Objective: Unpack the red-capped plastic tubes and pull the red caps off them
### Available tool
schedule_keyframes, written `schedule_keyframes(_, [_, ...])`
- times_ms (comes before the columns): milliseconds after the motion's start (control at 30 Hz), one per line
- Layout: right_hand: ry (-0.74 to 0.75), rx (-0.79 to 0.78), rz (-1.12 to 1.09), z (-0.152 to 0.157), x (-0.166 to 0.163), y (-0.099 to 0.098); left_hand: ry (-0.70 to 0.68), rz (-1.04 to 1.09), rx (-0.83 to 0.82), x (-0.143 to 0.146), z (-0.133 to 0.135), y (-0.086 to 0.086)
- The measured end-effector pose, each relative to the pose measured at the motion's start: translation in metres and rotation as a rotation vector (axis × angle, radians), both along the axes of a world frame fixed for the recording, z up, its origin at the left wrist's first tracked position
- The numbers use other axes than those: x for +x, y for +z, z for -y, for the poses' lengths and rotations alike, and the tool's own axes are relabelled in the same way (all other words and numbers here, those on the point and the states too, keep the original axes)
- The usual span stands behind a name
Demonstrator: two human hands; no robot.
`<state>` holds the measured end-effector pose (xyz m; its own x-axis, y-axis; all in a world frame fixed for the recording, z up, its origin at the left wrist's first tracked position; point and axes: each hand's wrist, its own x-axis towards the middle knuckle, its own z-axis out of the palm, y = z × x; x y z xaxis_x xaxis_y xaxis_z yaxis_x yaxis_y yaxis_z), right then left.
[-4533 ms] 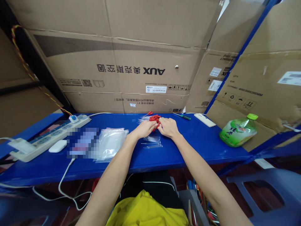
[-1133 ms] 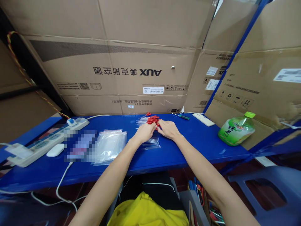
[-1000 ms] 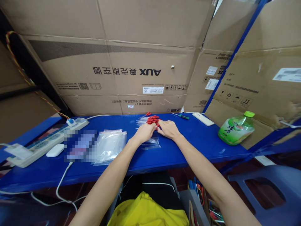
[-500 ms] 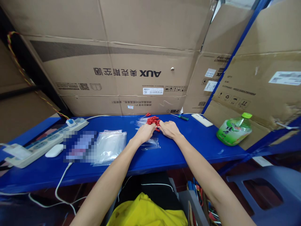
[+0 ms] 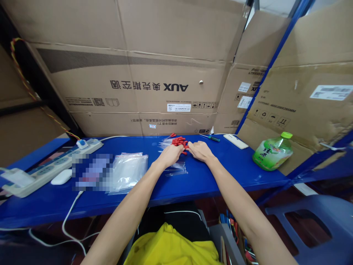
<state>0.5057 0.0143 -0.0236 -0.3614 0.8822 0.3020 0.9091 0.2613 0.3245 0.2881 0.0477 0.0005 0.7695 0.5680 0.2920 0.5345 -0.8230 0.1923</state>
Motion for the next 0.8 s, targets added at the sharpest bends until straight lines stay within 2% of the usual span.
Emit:
schedule_keyframes(367, [0.006, 0.021, 0.041, 0.0027, 0.0032, 0.0036, -0.022, 0.012, 0.051, 0.0004, -0.0023, -0.0014])
schedule_keyframes(800, [0.0, -0.015, 0.025, 0.0025, 0.0038, 0.0055, -0.063, 0.059, 0.018, 0.0035, -0.0038, -0.0032])
